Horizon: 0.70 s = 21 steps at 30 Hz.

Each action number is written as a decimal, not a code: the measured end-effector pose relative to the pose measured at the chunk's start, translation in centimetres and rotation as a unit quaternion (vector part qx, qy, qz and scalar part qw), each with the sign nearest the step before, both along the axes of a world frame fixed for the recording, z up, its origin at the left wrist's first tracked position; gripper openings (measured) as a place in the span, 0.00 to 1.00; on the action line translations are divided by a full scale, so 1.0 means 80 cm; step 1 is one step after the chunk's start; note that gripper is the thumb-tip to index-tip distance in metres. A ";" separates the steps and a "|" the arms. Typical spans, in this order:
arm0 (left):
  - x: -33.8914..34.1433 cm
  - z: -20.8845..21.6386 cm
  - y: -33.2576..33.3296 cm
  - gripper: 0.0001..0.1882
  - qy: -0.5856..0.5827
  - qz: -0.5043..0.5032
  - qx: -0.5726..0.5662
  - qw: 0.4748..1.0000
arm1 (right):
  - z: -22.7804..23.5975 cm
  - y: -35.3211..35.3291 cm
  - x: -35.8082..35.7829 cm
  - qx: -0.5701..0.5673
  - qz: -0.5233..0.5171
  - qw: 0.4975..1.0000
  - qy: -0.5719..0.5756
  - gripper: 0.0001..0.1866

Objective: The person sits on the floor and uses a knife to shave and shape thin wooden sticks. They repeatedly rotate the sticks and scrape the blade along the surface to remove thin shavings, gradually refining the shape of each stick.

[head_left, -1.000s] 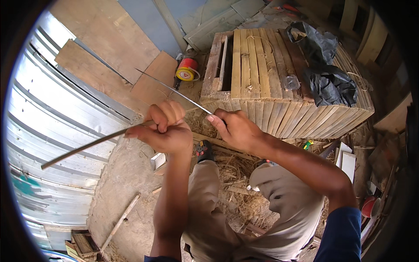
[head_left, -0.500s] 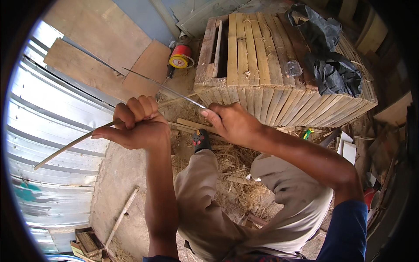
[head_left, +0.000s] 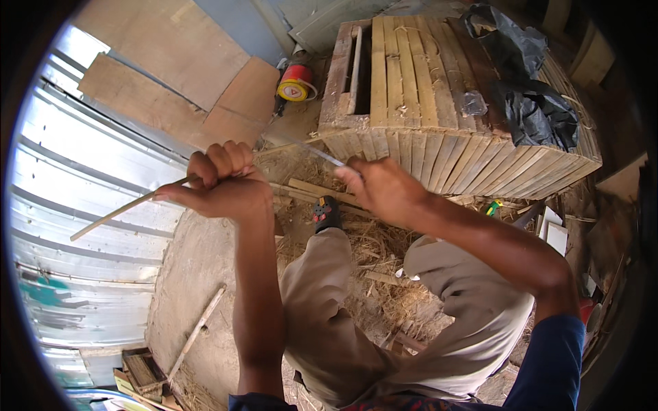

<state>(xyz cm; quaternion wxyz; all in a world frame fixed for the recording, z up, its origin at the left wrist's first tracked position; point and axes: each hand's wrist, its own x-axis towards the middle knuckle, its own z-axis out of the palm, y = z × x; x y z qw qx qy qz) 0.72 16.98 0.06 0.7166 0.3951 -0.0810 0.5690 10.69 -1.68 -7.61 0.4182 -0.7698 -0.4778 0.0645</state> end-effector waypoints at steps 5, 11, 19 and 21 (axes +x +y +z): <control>-0.001 -0.001 0.000 0.39 0.021 0.041 -0.024 0.999 | 0.003 -0.009 -0.001 -0.024 -0.004 1.000 -0.014 0.23; -0.001 0.001 -0.011 0.39 0.028 0.060 -0.019 0.998 | -0.002 -0.016 0.007 -0.054 -0.069 0.996 -0.010 0.24; 0.003 0.003 -0.016 0.39 0.032 0.078 -0.024 0.996 | -0.036 -0.026 0.026 -0.047 -0.090 0.992 -0.069 0.25; 0.004 0.004 -0.019 0.38 0.047 0.072 0.013 0.996 | -0.043 -0.029 0.031 -0.035 -0.036 0.997 -0.065 0.26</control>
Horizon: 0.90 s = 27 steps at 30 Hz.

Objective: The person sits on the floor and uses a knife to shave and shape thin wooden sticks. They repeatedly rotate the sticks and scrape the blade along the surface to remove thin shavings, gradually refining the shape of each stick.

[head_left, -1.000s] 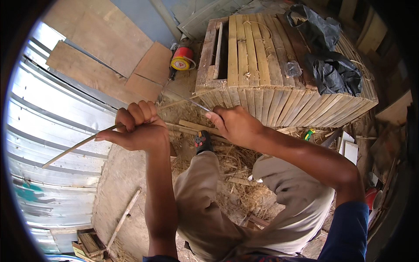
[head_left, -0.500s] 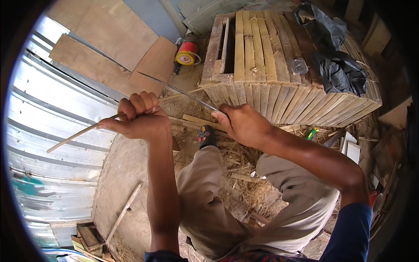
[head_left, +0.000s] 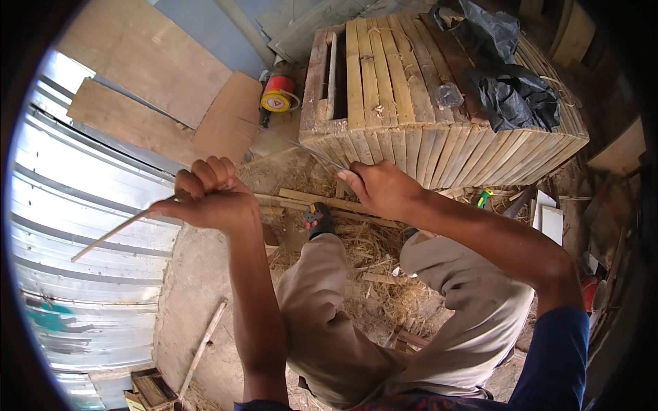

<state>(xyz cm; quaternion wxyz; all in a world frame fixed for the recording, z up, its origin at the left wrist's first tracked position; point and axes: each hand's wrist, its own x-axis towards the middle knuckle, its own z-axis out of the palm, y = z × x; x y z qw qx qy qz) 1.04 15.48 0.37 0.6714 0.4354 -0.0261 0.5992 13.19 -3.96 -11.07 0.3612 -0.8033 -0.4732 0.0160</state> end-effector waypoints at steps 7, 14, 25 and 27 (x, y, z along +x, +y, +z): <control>0.016 0.014 -0.018 0.36 0.023 0.072 -0.050 0.996 | 0.029 -0.006 -0.013 -0.105 -0.047 0.978 0.171 0.29; 0.015 0.003 -0.009 0.33 0.032 0.042 -0.023 0.998 | 0.046 0.000 -0.030 0.017 0.005 0.996 0.089 0.27; 0.010 -0.004 -0.001 0.33 0.020 -0.005 0.005 1.000 | 0.025 -0.004 -0.015 -0.014 -0.024 0.998 0.061 0.27; 0.010 -0.005 0.000 0.33 0.018 -0.012 0.007 1.000 | 0.018 -0.008 -0.014 0.021 0.011 0.999 0.047 0.29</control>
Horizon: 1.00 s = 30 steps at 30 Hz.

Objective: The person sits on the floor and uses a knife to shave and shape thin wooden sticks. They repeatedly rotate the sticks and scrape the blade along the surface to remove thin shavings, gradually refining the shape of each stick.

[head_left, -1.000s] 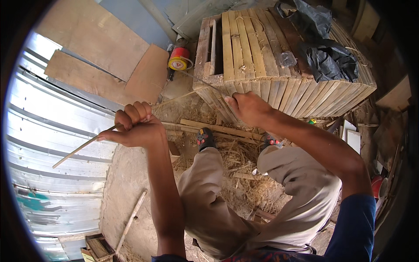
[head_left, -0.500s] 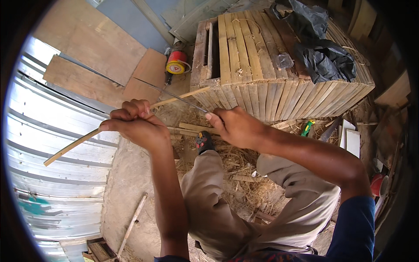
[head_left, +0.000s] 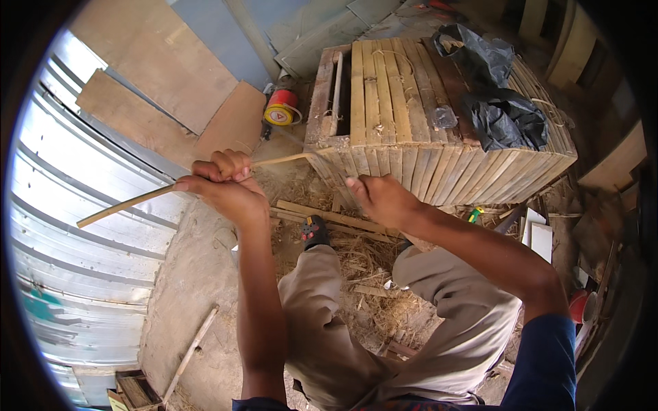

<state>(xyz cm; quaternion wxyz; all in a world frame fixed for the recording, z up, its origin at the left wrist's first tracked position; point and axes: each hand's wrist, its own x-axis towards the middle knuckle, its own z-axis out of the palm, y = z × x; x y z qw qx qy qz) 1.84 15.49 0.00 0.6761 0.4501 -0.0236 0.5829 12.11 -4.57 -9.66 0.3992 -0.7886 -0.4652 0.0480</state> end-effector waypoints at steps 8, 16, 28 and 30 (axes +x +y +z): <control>-0.005 0.001 0.008 0.32 0.012 0.012 -0.048 0.999 | -0.001 -0.007 -0.013 -0.054 -0.046 0.997 0.041 0.30; -0.002 0.004 -0.007 0.32 0.000 -0.005 -0.017 1.000 | 0.002 -0.024 -0.013 -0.088 -0.028 0.995 0.023 0.30; -0.004 0.006 -0.009 0.33 -0.009 -0.033 -0.008 0.999 | 0.022 -0.021 -0.026 -0.112 -0.031 0.992 0.057 0.30; 0.000 0.008 -0.018 0.33 0.009 0.016 -0.017 1.000 | 0.029 -0.014 -0.049 -0.065 -0.016 0.994 0.086 0.27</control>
